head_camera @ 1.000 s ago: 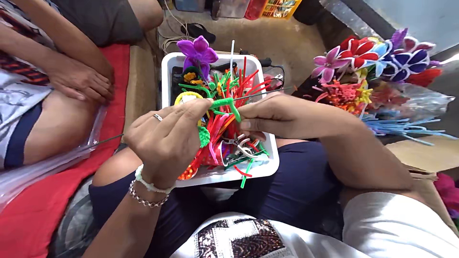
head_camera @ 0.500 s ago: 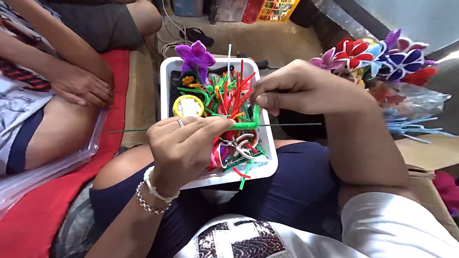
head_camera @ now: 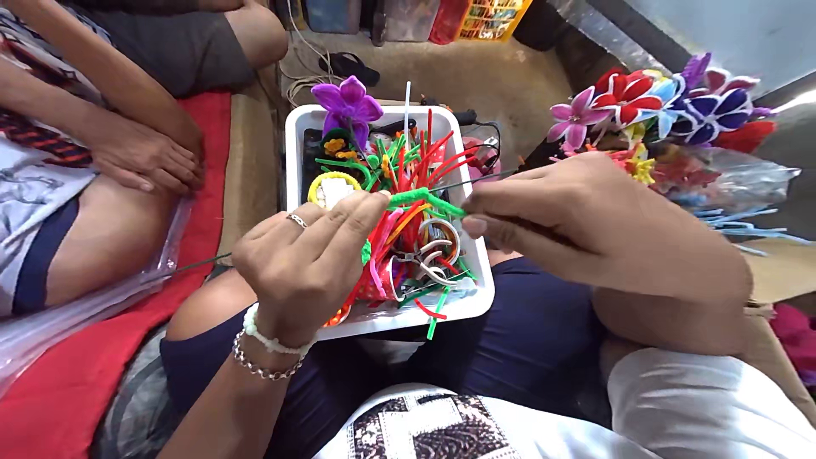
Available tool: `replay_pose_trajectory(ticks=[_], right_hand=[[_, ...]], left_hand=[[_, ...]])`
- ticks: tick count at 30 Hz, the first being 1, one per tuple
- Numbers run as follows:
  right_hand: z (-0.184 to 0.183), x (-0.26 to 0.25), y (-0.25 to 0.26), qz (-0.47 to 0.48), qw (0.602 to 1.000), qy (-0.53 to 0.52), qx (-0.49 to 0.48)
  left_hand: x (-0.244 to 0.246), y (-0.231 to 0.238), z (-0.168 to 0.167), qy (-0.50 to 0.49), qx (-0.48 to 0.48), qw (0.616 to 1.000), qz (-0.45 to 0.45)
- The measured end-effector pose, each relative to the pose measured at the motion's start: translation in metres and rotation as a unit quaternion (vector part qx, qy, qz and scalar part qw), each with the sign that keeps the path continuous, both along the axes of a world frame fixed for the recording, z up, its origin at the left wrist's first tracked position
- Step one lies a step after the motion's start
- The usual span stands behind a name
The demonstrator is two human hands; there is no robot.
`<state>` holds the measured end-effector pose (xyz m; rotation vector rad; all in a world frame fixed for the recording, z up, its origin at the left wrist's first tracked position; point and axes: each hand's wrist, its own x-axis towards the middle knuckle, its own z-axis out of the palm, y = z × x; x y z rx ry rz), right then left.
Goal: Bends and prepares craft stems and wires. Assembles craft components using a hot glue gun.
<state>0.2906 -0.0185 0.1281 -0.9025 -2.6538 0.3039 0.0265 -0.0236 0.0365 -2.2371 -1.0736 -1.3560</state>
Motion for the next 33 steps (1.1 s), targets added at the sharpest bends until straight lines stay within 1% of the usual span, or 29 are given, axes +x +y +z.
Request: replay_pose_trajectory(ticks=[2,3,4,6,8,10,15,18,21,23,25,27,28,30,33], right_hand=[[0.007,0.004,0.001,-0.026,0.999,-0.004,0.038],[0.01,0.007,0.005,-0.023,0.999,0.005,0.032],[0.011,0.011,0.011,-0.009,1.0,0.024,0.009],[0.008,0.017,0.027,0.034,0.994,0.071,-0.07],[0.001,0.02,0.041,0.069,0.98,0.103,-0.157],[-0.013,0.018,0.053,0.104,0.96,0.133,-0.222],[-0.043,-0.001,0.06,0.139,0.915,0.163,-0.341],[-0.045,-0.008,0.05,0.127,0.906,0.144,-0.377],[-0.032,-0.007,0.031,0.099,0.933,0.112,-0.328],[-0.023,-0.004,0.018,0.083,0.961,0.101,-0.243],[-0.008,0.001,0.008,0.057,0.985,0.079,-0.142],[0.005,0.006,0.003,0.022,0.996,0.061,-0.06],[0.011,0.007,0.003,0.013,0.997,0.06,-0.036],[0.016,0.011,0.009,0.009,0.997,0.071,-0.026],[0.014,0.017,0.025,0.02,0.994,0.089,-0.063]], left_hand=[[0.0,0.0,0.0,0.01,-0.002,1.0,-0.029],[0.0,0.0,0.0,0.014,-0.004,0.999,-0.044],[0.0,0.0,0.0,0.015,-0.007,0.998,-0.063],[0.001,-0.001,0.001,0.01,-0.015,0.995,-0.098],[0.002,-0.001,0.001,-0.006,-0.03,0.992,-0.124],[0.004,0.0,0.0,-0.024,-0.039,0.99,-0.135],[0.007,0.001,-0.002,-0.089,-0.048,0.988,-0.115],[0.003,0.004,-0.003,-0.087,-0.023,0.994,-0.065],[0.001,0.005,-0.002,-0.067,-0.004,0.998,-0.014],[0.0,0.004,-0.001,-0.053,0.003,0.999,-0.002],[-0.002,0.004,0.001,-0.041,0.006,0.999,-0.009],[-0.004,0.004,0.003,-0.031,0.007,0.999,-0.025],[-0.004,0.004,0.003,-0.029,0.007,0.999,-0.035],[-0.003,0.004,0.003,-0.025,-0.001,0.997,-0.066],[-0.002,0.004,0.001,-0.018,-0.023,0.993,-0.118]])
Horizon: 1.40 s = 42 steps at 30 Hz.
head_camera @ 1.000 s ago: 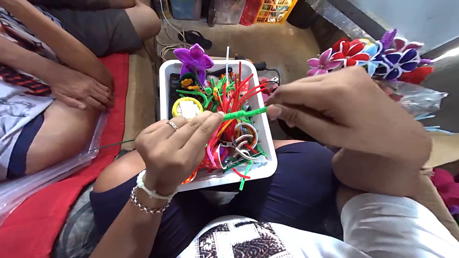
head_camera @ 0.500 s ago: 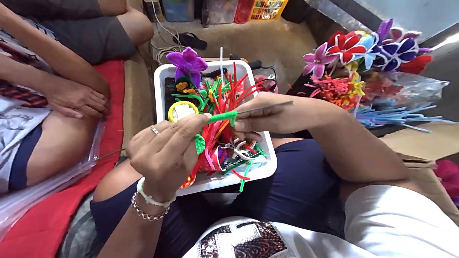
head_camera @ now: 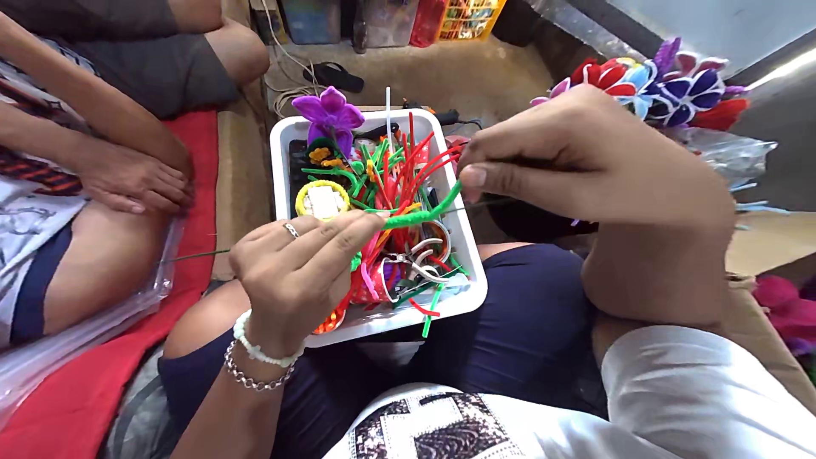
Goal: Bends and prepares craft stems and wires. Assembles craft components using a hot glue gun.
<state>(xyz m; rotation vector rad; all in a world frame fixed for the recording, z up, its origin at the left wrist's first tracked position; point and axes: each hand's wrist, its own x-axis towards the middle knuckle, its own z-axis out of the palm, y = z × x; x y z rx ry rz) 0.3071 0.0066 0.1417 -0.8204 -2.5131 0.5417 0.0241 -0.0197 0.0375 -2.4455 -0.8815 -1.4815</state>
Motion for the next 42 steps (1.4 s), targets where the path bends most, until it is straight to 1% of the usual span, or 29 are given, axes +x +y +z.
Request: replay_pose_trajectory(ticks=[3,7,9,11,13,14,15,17,19,20,22,24,26,28,30,33,36,38,40,42], right_hand=[[-0.015,0.004,0.02,0.058,0.992,0.032,-0.106],[-0.044,-0.003,0.037,0.1,0.969,0.056,-0.218],[-0.058,-0.013,0.036,0.122,0.945,0.075,-0.293],[-0.07,-0.024,0.029,0.147,0.905,0.112,-0.382],[-0.075,-0.033,0.019,0.147,0.875,0.128,-0.444],[-0.072,-0.034,0.014,0.138,0.874,0.123,-0.45],[-0.068,-0.035,0.01,0.125,0.888,0.113,-0.429],[-0.053,-0.033,0.0,0.088,0.941,0.073,-0.319],[-0.039,-0.027,-0.011,0.036,0.985,0.02,-0.168],[-0.031,-0.023,-0.016,0.008,0.995,-0.006,-0.099],[-0.018,-0.016,-0.022,-0.039,0.998,-0.051,0.007],[-0.008,-0.01,-0.019,-0.043,0.995,-0.065,0.054],[-0.007,-0.005,-0.006,-0.018,0.998,-0.035,0.039],[-0.015,0.0,0.012,0.019,0.999,0.007,-0.03],[-0.03,0.003,0.029,0.059,0.99,0.047,-0.118],[-0.052,-0.001,0.041,0.105,0.965,0.064,-0.231],[-0.069,-0.019,0.03,0.124,0.942,0.077,-0.302],[-0.073,-0.028,0.02,0.126,0.927,0.087,-0.342],[-0.066,-0.028,0.016,0.114,0.931,0.066,-0.34],[-0.056,-0.025,0.008,0.092,0.955,0.057,-0.277]], left_hand=[[0.003,-0.002,-0.002,0.001,-0.021,0.999,-0.026],[0.004,0.002,-0.007,-0.054,-0.036,0.997,-0.049],[0.003,0.004,-0.009,-0.077,-0.044,0.995,-0.036],[0.003,0.005,-0.01,-0.095,-0.056,0.994,-0.014],[0.001,0.007,-0.012,-0.103,-0.061,0.992,0.024],[-0.001,0.008,-0.013,-0.096,-0.059,0.992,0.051],[-0.002,0.009,-0.014,-0.086,-0.054,0.992,0.075],[-0.005,0.01,-0.013,-0.058,-0.038,0.991,0.114],[-0.006,0.01,-0.011,-0.028,-0.02,0.99,0.134],[-0.006,0.01,-0.01,-0.014,-0.014,0.991,0.136],[-0.007,0.009,-0.008,0.005,-0.009,0.993,0.116],[-0.006,0.008,-0.007,0.003,-0.015,0.997,0.08],[-0.004,0.008,-0.007,-0.007,-0.035,0.999,0.031],[-0.002,0.006,-0.007,-0.026,-0.056,0.998,-0.017],[0.003,0.004,-0.009,-0.054,-0.07,0.995,-0.04],[0.008,0.002,-0.011,-0.085,-0.082,0.992,-0.036],[0.01,0.002,-0.013,-0.096,-0.097,0.99,-0.018],[0.009,0.003,-0.015,-0.106,-0.107,0.989,0.004],[0.004,0.006,-0.015,-0.109,-0.103,0.988,0.041],[-0.001,0.009,-0.014,-0.1,-0.081,0.989,0.079]])
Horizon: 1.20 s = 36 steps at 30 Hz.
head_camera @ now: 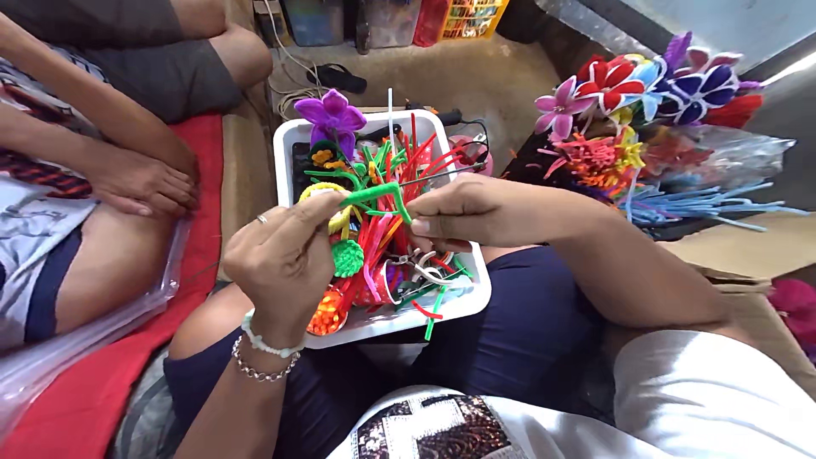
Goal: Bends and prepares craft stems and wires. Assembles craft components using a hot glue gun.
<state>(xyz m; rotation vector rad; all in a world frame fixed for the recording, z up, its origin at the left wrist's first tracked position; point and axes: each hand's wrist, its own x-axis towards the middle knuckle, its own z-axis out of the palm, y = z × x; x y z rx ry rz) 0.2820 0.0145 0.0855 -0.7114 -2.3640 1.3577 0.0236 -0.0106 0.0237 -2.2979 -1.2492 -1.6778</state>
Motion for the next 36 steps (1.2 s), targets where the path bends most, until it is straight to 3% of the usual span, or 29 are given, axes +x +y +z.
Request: replay_pose_trajectory(ticks=[6,10,15,22,24,26,30,33,36], right_hand=[[0.038,0.012,-0.028,-0.102,0.955,-0.074,0.267],[0.053,0.016,-0.029,-0.115,0.939,-0.081,0.315],[0.046,0.025,-0.001,-0.062,0.97,-0.038,0.233],[-0.003,0.01,0.021,0.032,0.998,0.016,0.046],[-0.006,0.005,0.017,0.037,0.999,0.015,-0.016],[-0.003,0.005,0.01,0.024,1.0,0.004,-0.015],[0.016,0.005,-0.016,-0.031,0.987,-0.067,0.14],[0.036,0.014,-0.033,-0.091,0.951,-0.118,0.273],[0.055,0.018,-0.04,-0.14,0.921,-0.145,0.335]], left_hand=[[-0.001,-0.003,0.007,0.067,0.054,0.996,0.038],[-0.002,-0.004,0.009,0.098,0.082,0.991,-0.03],[0.0,-0.007,0.01,0.05,0.049,0.988,-0.141],[0.008,-0.009,0.006,-0.013,0.018,0.993,-0.119],[0.005,-0.008,0.004,-0.032,0.008,0.996,-0.088],[0.0,-0.005,0.002,-0.02,0.013,0.999,-0.044],[-0.005,-0.001,0.004,0.031,0.05,0.998,0.016],[-0.007,-0.003,0.009,0.07,0.071,0.995,0.027],[-0.003,-0.007,0.014,0.096,0.088,0.991,0.013]])
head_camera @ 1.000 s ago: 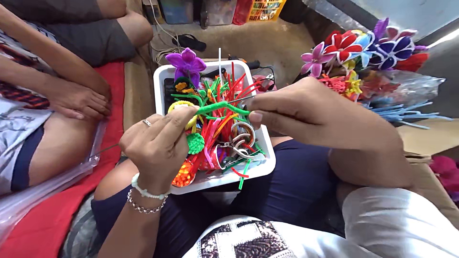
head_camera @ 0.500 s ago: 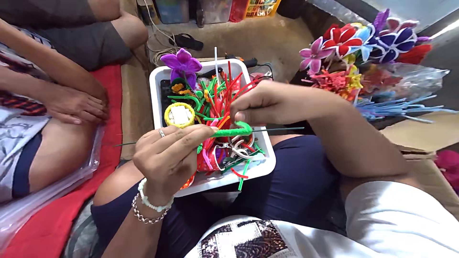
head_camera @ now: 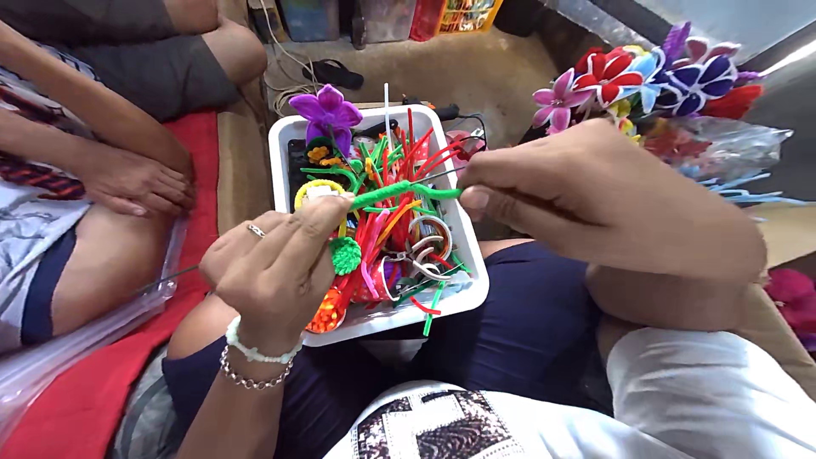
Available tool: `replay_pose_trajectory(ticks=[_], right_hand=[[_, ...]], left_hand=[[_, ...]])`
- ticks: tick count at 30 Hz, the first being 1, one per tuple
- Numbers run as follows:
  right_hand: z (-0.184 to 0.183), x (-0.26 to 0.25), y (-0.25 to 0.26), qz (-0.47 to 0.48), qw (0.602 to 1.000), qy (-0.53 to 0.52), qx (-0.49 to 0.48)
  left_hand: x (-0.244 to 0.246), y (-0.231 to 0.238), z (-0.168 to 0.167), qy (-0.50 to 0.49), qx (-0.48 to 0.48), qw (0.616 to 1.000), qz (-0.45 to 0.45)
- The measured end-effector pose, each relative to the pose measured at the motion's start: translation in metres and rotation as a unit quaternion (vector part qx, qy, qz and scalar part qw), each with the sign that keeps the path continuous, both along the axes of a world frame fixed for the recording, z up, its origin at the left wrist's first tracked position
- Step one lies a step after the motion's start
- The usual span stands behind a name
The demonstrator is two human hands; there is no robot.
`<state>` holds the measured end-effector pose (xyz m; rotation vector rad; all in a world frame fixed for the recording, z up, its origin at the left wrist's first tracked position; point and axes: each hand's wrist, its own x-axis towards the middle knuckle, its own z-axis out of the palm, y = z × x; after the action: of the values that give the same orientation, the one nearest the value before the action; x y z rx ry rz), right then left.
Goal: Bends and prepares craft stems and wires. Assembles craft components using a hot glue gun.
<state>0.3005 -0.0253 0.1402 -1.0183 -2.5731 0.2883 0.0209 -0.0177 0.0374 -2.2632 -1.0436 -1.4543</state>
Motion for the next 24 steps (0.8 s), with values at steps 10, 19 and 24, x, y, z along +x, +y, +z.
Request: replay_pose_trajectory(ticks=[10,19,24], right_hand=[[-0.034,0.003,0.06,0.136,0.943,0.152,-0.263],[-0.057,-0.039,0.035,0.074,0.901,0.184,-0.387],[-0.031,-0.021,0.018,0.042,0.978,0.128,-0.161]], left_hand=[[0.003,0.001,-0.002,-0.072,-0.093,0.978,-0.172],[-0.007,0.007,-0.008,-0.079,-0.056,0.995,0.008],[-0.015,0.01,-0.002,-0.024,-0.015,0.997,0.077]])
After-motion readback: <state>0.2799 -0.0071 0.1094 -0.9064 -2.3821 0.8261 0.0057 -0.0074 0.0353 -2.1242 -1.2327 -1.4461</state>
